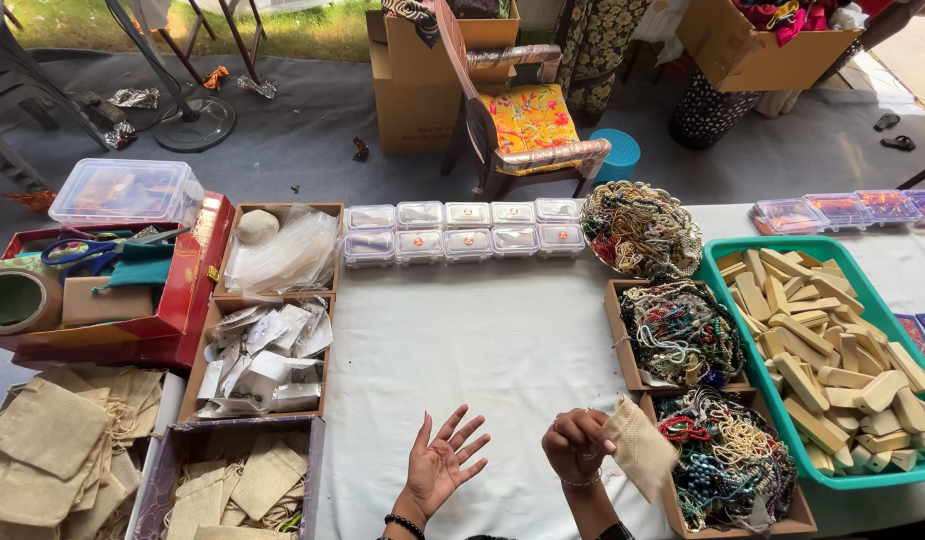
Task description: The person packs various beaded necklaces and bracelets into small cloth pouches and plastic containers on a table. They handle the items one by one, place them into pouches, and then put the pouches into clear plastic boxes.
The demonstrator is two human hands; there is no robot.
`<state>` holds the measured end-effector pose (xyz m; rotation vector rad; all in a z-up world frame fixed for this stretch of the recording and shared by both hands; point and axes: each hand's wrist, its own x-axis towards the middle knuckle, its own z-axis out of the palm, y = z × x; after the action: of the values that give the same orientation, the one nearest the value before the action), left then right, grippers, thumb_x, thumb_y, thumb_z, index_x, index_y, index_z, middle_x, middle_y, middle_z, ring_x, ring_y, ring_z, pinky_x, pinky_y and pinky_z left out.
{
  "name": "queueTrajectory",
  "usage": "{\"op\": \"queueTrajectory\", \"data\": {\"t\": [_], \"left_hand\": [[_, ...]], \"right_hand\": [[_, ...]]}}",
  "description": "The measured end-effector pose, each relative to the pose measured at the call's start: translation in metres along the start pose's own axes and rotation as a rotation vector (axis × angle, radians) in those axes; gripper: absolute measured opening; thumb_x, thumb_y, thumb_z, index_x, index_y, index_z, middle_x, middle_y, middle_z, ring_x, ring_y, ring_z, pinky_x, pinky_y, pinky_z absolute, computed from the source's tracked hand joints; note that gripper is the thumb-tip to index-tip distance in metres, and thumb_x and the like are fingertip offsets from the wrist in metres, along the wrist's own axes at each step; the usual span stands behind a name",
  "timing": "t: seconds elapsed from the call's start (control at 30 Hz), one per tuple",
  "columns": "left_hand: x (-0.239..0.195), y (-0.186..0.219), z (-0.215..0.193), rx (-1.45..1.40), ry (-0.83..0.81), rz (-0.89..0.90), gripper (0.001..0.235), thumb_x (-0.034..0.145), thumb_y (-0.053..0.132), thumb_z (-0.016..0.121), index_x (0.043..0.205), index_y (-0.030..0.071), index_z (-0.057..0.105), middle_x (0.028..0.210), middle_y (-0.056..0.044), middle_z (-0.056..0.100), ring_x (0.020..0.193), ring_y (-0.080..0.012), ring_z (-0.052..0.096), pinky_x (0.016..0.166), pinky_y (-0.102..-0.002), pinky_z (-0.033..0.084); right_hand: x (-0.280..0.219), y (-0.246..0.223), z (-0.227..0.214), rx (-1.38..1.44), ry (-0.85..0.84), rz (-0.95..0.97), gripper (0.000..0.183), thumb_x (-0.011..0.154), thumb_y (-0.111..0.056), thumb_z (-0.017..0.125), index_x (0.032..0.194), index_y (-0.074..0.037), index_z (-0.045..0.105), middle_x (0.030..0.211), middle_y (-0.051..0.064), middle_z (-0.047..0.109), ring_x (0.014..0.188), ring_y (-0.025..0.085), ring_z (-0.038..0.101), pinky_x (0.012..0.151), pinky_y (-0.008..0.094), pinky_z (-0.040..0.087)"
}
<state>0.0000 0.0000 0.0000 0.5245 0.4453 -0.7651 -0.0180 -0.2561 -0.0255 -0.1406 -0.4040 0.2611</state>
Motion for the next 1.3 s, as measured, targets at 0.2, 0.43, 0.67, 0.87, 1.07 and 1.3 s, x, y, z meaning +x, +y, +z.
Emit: {"op": "queueTrajectory", "data": {"t": [0.2, 0.43, 0.67, 0.87, 1.07, 1.3], "left_hand": [[0.007, -0.001, -0.009, 0.047, -0.21, -0.101, 0.08, 0.09, 0.072, 0.039, 0.151, 0.021, 0.05, 0.152, -0.009, 0.055, 0.139, -0.0303, 0.052, 0.107, -0.05, 0.048], [0.012, -0.009, -0.009, 0.415, -0.009, 0.018, 0.072, 0.09, 0.067, 0.05, 0.146, 0.022, 0.056, 0.136, -0.01, 0.071, 0.134, -0.0233, 0.061, 0.111, -0.04, 0.049], [0.014, -0.013, -0.006, 0.942, 0.168, 0.337, 0.06, 0.083, 0.044, 0.079, 0.137, 0.02, 0.067, 0.133, -0.003, 0.073, 0.126, -0.0153, 0.063, 0.107, -0.036, 0.046], [0.003, -0.01, 0.005, 1.511, 0.088, 0.902, 0.041, 0.074, 0.017, 0.083, 0.111, 0.014, 0.065, 0.124, 0.001, 0.07, 0.116, -0.0193, 0.066, 0.093, -0.038, 0.052], [0.013, -0.018, -0.007, 1.86, 0.092, 1.126, 0.018, 0.083, 0.014, 0.08, 0.099, 0.015, 0.072, 0.111, 0.001, 0.072, 0.107, -0.0219, 0.067, 0.081, -0.04, 0.051], [0.026, -0.028, -0.02, 1.916, 0.045, 1.117, 0.012, 0.084, 0.017, 0.081, 0.087, 0.012, 0.07, 0.097, 0.002, 0.075, 0.094, -0.0196, 0.069, 0.076, -0.038, 0.052]], "right_hand": [[0.007, 0.006, 0.005, -0.98, 0.532, 0.641, 0.01, 0.078, -0.011, 0.083, 0.088, -0.014, 0.086, 0.086, -0.004, 0.075, 0.08, 0.008, 0.065, 0.078, 0.026, 0.055], [0.008, 0.025, -0.003, -1.414, 0.668, 0.671, 0.018, 0.075, -0.01, 0.091, 0.092, -0.007, 0.085, 0.081, 0.001, 0.066, 0.069, 0.01, 0.06, 0.066, 0.027, 0.054], [0.014, 0.03, 0.025, -1.996, 0.355, 0.185, 0.018, 0.074, -0.009, 0.084, 0.09, -0.018, 0.083, 0.093, -0.004, 0.071, 0.077, 0.013, 0.067, 0.065, 0.03, 0.056], [0.006, 0.042, 0.019, -2.303, 0.253, -0.031, 0.018, 0.077, -0.015, 0.082, 0.09, -0.028, 0.081, 0.094, -0.009, 0.07, 0.075, 0.015, 0.064, 0.06, 0.031, 0.054], [0.006, 0.045, 0.02, -2.472, 0.136, -0.036, 0.016, 0.08, -0.02, 0.079, 0.092, -0.029, 0.082, 0.09, -0.008, 0.068, 0.07, 0.016, 0.06, 0.057, 0.034, 0.052], [0.013, 0.049, 0.02, -2.607, 0.101, 0.628, 0.018, 0.083, -0.011, 0.07, 0.095, -0.02, 0.08, 0.113, -0.001, 0.062, 0.098, 0.021, 0.057, 0.073, 0.036, 0.048]]}}
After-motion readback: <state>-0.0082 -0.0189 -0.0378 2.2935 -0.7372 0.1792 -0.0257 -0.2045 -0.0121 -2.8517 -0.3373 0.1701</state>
